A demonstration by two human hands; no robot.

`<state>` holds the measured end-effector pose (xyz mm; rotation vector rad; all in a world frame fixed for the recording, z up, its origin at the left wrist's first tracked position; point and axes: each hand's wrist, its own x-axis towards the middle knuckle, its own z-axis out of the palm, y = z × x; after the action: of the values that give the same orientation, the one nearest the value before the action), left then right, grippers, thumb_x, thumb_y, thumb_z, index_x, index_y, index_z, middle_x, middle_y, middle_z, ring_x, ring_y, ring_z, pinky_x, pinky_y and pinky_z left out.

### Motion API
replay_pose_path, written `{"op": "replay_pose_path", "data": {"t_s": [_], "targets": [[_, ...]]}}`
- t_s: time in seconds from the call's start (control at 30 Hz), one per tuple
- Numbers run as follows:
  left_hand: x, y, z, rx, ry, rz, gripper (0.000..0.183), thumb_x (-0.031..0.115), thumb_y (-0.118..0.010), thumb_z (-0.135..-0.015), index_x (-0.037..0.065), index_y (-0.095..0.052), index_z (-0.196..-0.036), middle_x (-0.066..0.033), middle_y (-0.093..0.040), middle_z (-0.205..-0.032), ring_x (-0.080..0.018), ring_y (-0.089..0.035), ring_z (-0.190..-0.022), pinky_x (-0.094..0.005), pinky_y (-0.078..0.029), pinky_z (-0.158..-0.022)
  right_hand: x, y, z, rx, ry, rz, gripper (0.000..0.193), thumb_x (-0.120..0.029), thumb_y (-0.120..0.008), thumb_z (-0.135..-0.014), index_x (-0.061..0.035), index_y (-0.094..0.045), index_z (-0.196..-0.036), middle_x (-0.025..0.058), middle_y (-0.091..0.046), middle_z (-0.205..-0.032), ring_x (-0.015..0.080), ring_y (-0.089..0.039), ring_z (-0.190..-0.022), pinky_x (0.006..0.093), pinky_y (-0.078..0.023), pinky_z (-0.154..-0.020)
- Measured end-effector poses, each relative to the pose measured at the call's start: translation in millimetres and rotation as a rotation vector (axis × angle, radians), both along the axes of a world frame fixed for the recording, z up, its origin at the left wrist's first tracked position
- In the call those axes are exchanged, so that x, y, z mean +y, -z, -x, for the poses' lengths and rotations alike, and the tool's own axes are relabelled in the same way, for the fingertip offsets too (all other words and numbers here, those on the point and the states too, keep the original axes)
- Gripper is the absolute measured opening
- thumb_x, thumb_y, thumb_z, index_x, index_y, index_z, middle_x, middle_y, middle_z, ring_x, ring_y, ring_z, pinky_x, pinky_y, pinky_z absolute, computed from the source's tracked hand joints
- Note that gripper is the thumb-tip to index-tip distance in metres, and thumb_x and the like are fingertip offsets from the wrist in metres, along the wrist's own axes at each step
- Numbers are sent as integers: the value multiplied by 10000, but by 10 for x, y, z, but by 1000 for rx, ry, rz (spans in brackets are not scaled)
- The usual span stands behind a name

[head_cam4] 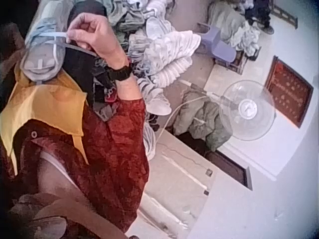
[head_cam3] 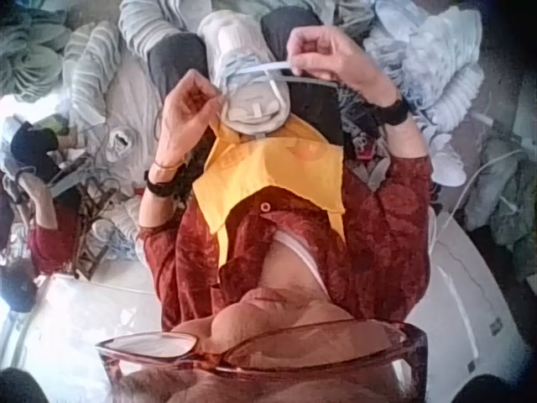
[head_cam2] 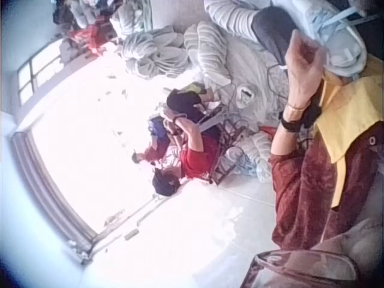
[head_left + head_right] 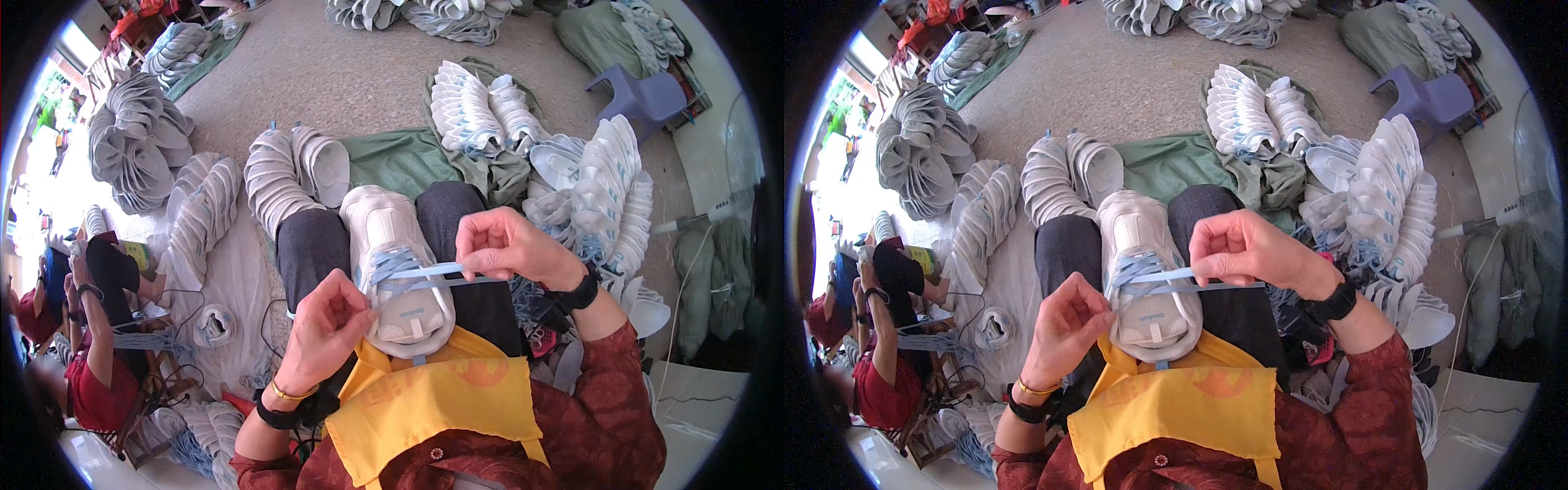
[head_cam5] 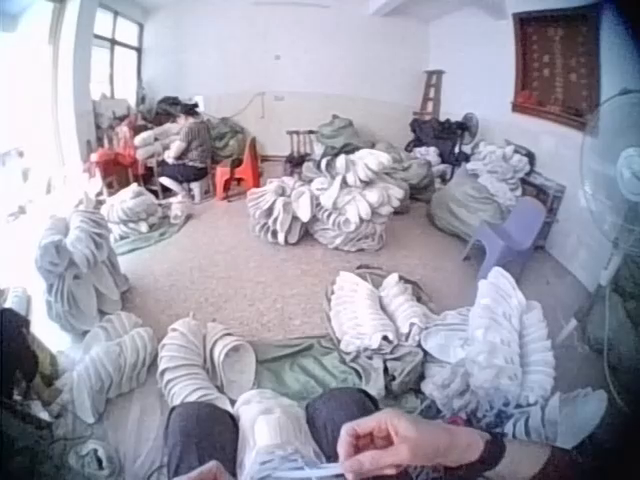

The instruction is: Insert and thread blue laces into a white athletic shoe upper.

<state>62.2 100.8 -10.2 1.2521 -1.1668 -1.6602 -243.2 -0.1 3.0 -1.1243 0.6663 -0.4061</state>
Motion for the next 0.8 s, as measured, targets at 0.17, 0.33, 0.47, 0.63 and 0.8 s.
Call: {"op": "replay_pose_path", "data": {"t_s": [0.17, 0.33, 0.47, 0.63, 0.8], "targets": [[60, -92, -80, 39, 7, -21, 197, -64, -690, -928, 37, -522, -947, 15, -564, -917, -27, -551, -852, -191, -467, -744, 93, 47, 44, 285, -34, 163, 175, -19, -709, -941, 3, -672, -1111, 19, -710, -890, 32, -664, -799, 172, -507, -682], [155, -240, -381, 42, 14, -42, 218, -100, -693, -897, 39, -527, -921, -2, -571, -915, -61, -555, -851, -218, -464, -747, 175, 12, -139, 180, 105, 94, 191, -50, -733, -935, -9, -674, -1113, -5, -686, -882, 17, -606, -717, 185, -477, -621], [319, -389, -788, 51, -12, -94, 248, -104, -723, -834, 42, -530, -887, -35, -577, -885, -101, -536, -814, -233, -432, -699, 244, 89, -224, 261, 135, 334, 223, -63, -772, -903, -35, -685, -1106, -13, -672, -879, 4, -543, -640, 209, -437, -562], [632, -479, -1353, -17, -150, -54, 269, -88, -753, -805, 43, -529, -875, -48, -577, -827, -106, -520, -764, -240, -406, -656, 366, -13, -267, 465, 127, 548, 168, -84, -777, -880, -23, -693, -1013, 36, -694, -771, 82, -582, -582, 264, -468, -546], [641, -356, -1203, -27, -112, -105, 255, -77, -750, -830, 45, -533, -883, -55, -595, -860, -110, -529, -765, -250, -427, -672, 373, 20, -209, 500, 59, 555, 131, -117, -754, -908, -16, -700, -970, 44, -699, -771, 93, -588, -602, 276, -474, -560]]}}
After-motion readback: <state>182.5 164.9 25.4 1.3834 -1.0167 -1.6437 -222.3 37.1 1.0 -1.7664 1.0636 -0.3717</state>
